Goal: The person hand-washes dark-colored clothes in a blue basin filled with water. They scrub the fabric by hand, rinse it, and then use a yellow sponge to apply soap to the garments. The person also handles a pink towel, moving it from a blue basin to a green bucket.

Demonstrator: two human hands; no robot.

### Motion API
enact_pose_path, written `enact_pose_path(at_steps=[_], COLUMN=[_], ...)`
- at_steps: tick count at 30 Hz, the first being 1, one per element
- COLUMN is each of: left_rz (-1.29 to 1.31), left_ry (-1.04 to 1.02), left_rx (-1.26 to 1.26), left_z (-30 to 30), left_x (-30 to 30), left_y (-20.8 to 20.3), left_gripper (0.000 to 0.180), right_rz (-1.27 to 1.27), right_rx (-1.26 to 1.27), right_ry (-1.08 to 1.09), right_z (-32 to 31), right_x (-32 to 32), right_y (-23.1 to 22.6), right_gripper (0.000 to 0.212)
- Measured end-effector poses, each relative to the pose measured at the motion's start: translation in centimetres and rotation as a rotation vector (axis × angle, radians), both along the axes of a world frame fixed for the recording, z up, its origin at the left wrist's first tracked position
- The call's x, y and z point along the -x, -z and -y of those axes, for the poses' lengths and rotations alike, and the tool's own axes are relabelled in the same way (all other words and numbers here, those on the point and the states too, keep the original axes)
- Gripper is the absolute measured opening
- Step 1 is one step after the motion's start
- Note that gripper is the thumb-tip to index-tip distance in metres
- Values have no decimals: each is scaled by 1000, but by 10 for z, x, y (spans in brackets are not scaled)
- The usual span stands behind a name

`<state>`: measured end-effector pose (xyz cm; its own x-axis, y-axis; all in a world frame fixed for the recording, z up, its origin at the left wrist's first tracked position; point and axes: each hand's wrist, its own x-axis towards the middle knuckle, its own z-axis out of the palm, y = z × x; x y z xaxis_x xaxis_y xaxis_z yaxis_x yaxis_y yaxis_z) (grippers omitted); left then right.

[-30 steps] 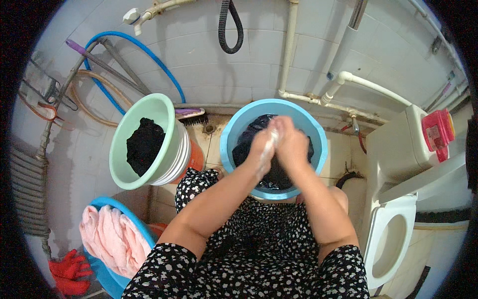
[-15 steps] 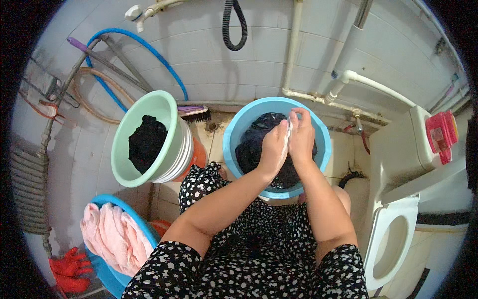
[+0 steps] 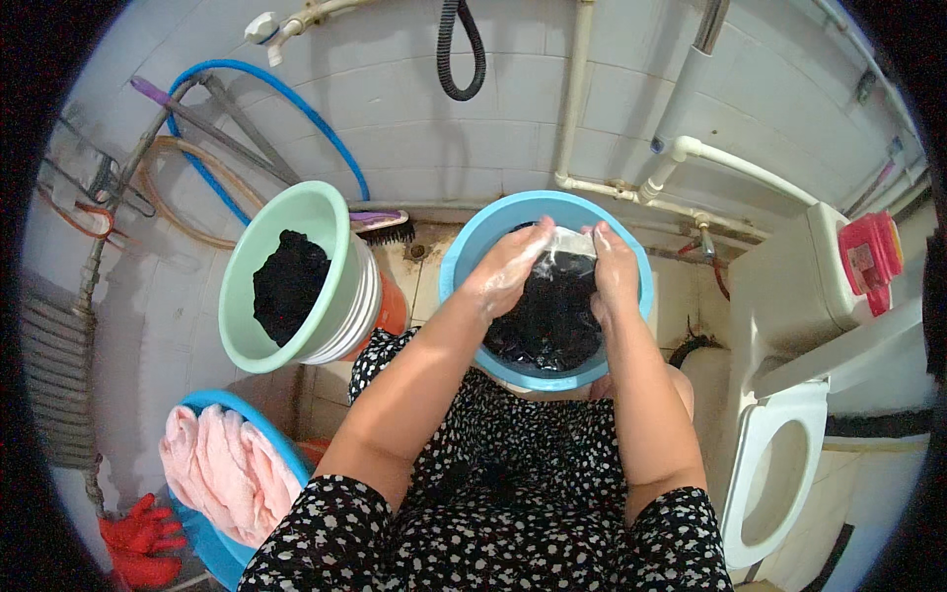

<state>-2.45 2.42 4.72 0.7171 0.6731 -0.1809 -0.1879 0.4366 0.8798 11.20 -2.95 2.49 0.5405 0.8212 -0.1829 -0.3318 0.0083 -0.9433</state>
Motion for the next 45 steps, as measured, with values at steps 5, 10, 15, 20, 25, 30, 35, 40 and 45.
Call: enact_pose_path(at_steps=[5, 10, 15, 20, 25, 30, 35, 40, 45], left_rz=[-201, -21, -11, 440, 85, 135, -99, -210, -82], left_ry=[-86, -280, -260, 164, -337, -258, -131, -82, -195], left_rx=[-164, 148, 271, 287, 184, 331, 182, -130, 138], left_z=[-12, -6, 47, -24, 53, 14, 39, 1, -8], left_x=[12, -5, -25, 5, -32, -10, -29, -6, -11], left_y=[16, 34, 11, 60, 18, 41, -7, 8, 25], left_gripper=[37, 39, 31, 36, 33, 27, 43, 43, 34], right_rz=[-118, 910, 1048, 1271, 1216, 1370, 815, 372, 826], right_rx=[168, -73, 223, -118, 231, 29, 108, 22, -185], right_ry=[-81, -139, 2, -113, 39, -15, 69, 192, -110], right_z=[6, 21, -5, 26, 2, 11, -6, 5, 29], right_x=[23, 57, 16, 70, 20, 58, -10, -1, 59], right_y=[-28, -20, -24, -21, -31, -16, -7, -27, -29], right_gripper=[41, 44, 46, 43, 45, 35, 42, 41, 31])
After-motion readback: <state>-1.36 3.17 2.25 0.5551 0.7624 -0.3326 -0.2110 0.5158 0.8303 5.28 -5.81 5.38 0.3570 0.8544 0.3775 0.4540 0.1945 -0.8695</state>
